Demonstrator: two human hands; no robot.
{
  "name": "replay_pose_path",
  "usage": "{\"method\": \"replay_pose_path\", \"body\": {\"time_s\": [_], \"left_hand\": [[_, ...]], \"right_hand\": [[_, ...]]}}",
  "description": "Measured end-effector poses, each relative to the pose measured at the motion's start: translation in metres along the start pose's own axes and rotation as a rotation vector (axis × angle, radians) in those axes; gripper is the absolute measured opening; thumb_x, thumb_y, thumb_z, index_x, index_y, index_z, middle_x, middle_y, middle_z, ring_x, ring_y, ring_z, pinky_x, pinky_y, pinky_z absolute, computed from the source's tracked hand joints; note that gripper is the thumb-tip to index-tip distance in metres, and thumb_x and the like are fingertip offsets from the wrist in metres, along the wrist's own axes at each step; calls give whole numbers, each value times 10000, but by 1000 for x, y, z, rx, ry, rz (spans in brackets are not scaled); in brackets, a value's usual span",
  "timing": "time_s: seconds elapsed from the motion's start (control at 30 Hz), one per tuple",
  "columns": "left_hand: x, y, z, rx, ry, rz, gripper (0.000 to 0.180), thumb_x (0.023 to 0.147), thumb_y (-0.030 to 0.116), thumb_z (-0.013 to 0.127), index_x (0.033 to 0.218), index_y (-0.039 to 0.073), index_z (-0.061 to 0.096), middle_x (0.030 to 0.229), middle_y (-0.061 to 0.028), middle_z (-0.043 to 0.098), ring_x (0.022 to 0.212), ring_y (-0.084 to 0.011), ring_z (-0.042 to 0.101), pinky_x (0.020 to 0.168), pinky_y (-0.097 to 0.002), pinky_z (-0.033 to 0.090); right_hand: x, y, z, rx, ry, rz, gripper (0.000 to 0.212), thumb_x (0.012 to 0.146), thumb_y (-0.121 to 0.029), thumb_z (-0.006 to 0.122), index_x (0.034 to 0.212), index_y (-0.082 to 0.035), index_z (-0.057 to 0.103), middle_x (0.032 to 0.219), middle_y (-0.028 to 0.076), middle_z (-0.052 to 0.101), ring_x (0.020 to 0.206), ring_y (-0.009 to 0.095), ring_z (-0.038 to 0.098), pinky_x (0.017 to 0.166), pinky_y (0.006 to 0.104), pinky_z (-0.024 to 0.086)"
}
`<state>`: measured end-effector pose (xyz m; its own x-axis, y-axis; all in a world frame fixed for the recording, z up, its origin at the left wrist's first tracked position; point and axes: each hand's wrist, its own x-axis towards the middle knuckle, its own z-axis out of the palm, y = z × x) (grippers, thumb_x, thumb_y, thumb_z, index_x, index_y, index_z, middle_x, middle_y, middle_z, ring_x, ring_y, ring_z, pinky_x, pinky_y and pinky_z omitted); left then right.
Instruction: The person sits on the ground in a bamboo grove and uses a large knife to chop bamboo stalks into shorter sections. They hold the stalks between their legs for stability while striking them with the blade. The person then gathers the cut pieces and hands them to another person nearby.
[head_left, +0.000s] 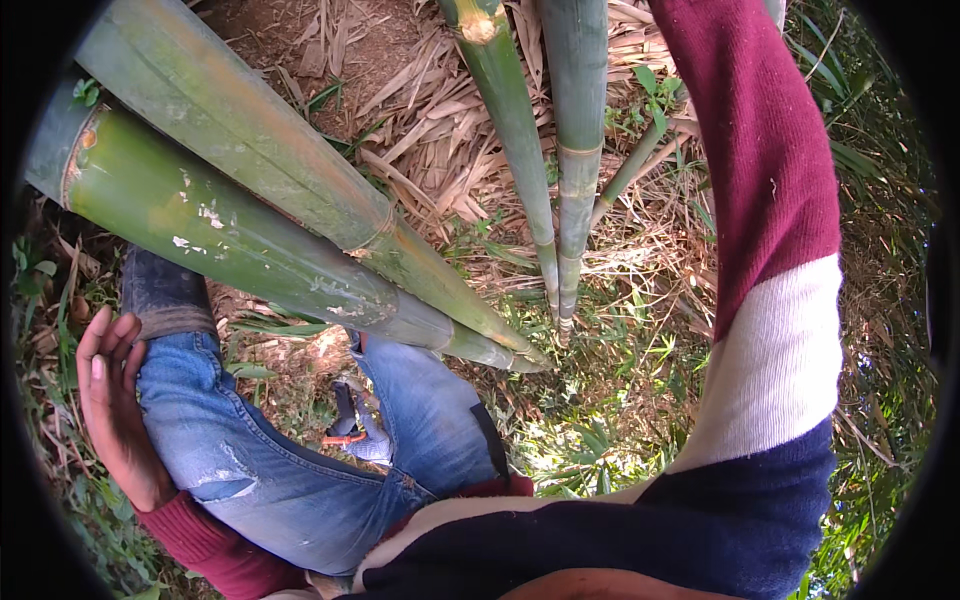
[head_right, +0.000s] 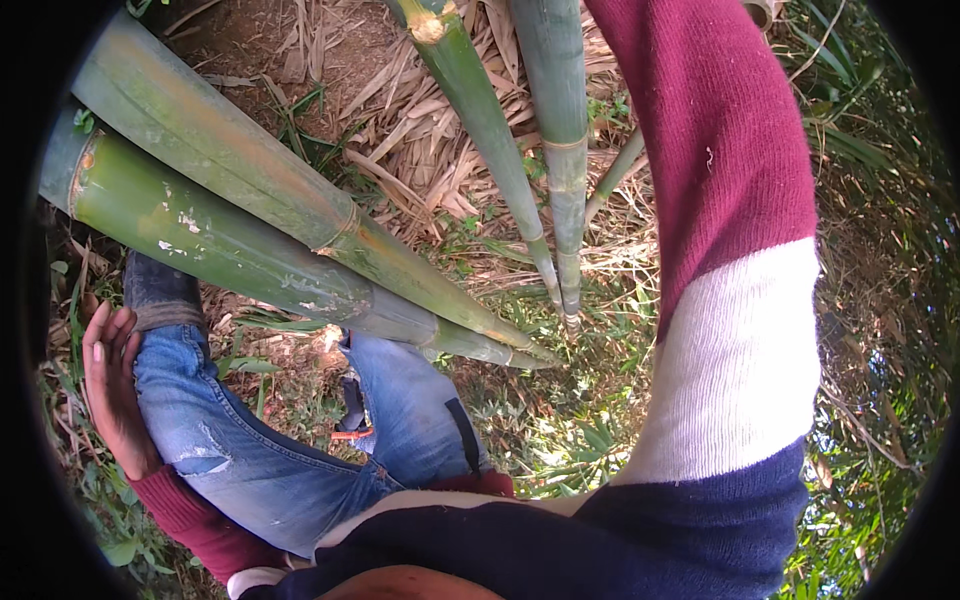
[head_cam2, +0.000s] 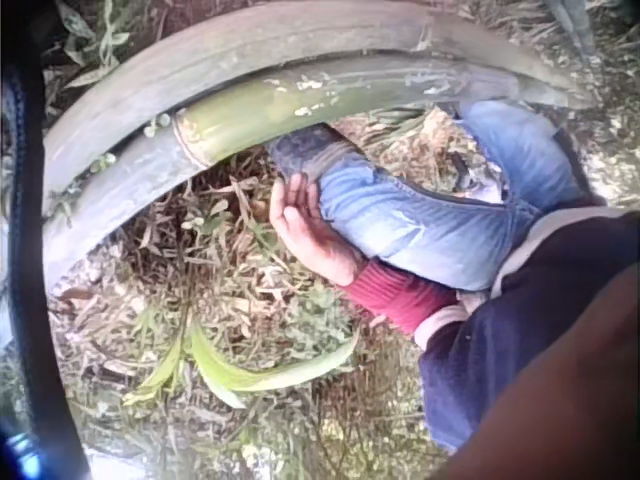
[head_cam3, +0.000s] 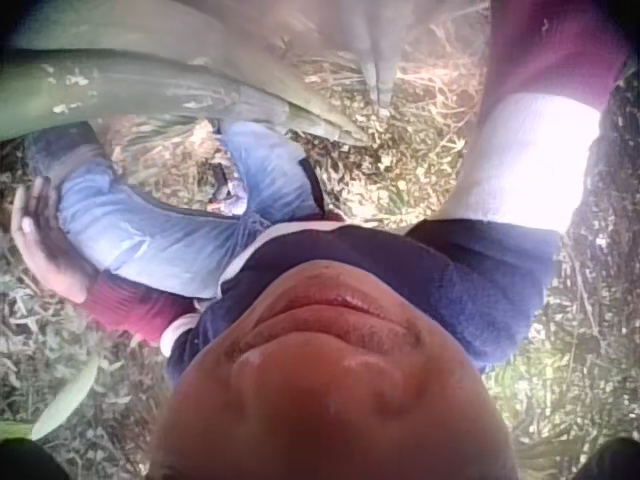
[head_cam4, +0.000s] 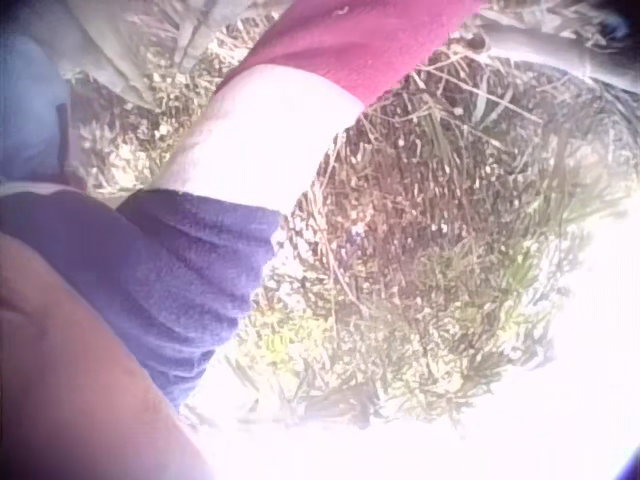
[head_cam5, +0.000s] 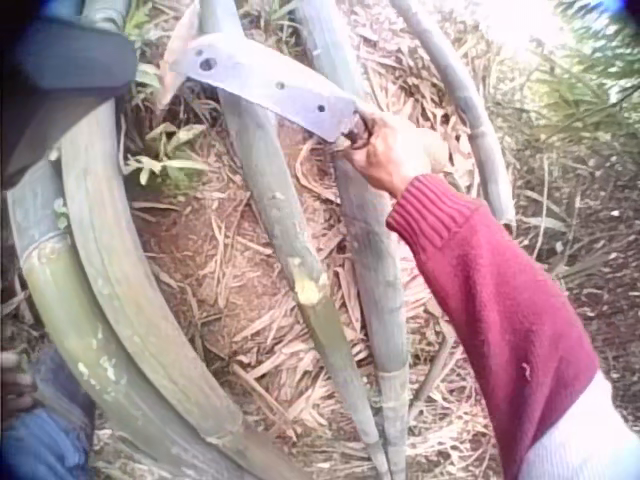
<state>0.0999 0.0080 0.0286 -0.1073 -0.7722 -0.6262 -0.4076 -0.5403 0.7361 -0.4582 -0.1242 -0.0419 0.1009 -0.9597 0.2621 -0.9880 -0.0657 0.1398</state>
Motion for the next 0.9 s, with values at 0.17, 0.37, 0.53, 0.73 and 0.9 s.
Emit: {"method": "replay_pose_path", "body": {"time_s": [0.17, 0.37, 0.53, 0.73, 0.9], "left_hand": [[-9, 2, -1, -73, 37, 17, 524, 1026, 338, 428, 1394, -33, 463, 1289, -174, 566, 1238, -224, 523, 1080, -357, 366], [1, -3, -4, -84, 65, -7, 542, 1000, 358, 451, 1369, -39, 486, 1272, -173, 566, 1236, -232, 520, 1072, -368, 364], [-11, 4, 2, -48, 111, -34, 552, 1006, 375, 450, 1382, -28, 480, 1314, -186, 556, 1255, -240, 513, 1084, -383, 354], [7, -5, -5, 11, 38, -18, 550, 1026, 376, 421, 1410, -16, 458, 1324, -179, 553, 1275, -247, 507, 1095, -387, 353], [-14, -4, 5, -22, 116, -46, 593, 1012, 413, 429, 1412, -24, 447, 1324, -195, 551, 1262, -262, 512, 1105, -389, 343]], "right_hand": [[-87, 11, 14, 13, -390, -233, 400, 773, -257, 798, 1103, -149, 600, 917, 43, 652, 919, 201, 616, 852, 402, 446], [-216, 0, -7, 52, -818, -417, 316, 737, -169, 758, 1020, -172, 617, 927, 30, 643, 927, 217, 609, 838, 414, 427], [-130, 14, 19, 296, -362, -305, 345, 720, -150, 725, 1047, -105, 626, 877, 110, 620, 874, 315, 604, 810, 423, 466], [-149, 9, 7, 123, -783, -496, 438, 699, -99, 763, 1108, -104, 606, 1003, 74, 642, 1015, 274, 607, 909, 431, 449], [-129, 14, 3, 169, -938, -253, 383, 714, -97, 742, 1072, -79, 607, 961, 83, 639, 1019, 278, 610, 864, 438, 458]]}}
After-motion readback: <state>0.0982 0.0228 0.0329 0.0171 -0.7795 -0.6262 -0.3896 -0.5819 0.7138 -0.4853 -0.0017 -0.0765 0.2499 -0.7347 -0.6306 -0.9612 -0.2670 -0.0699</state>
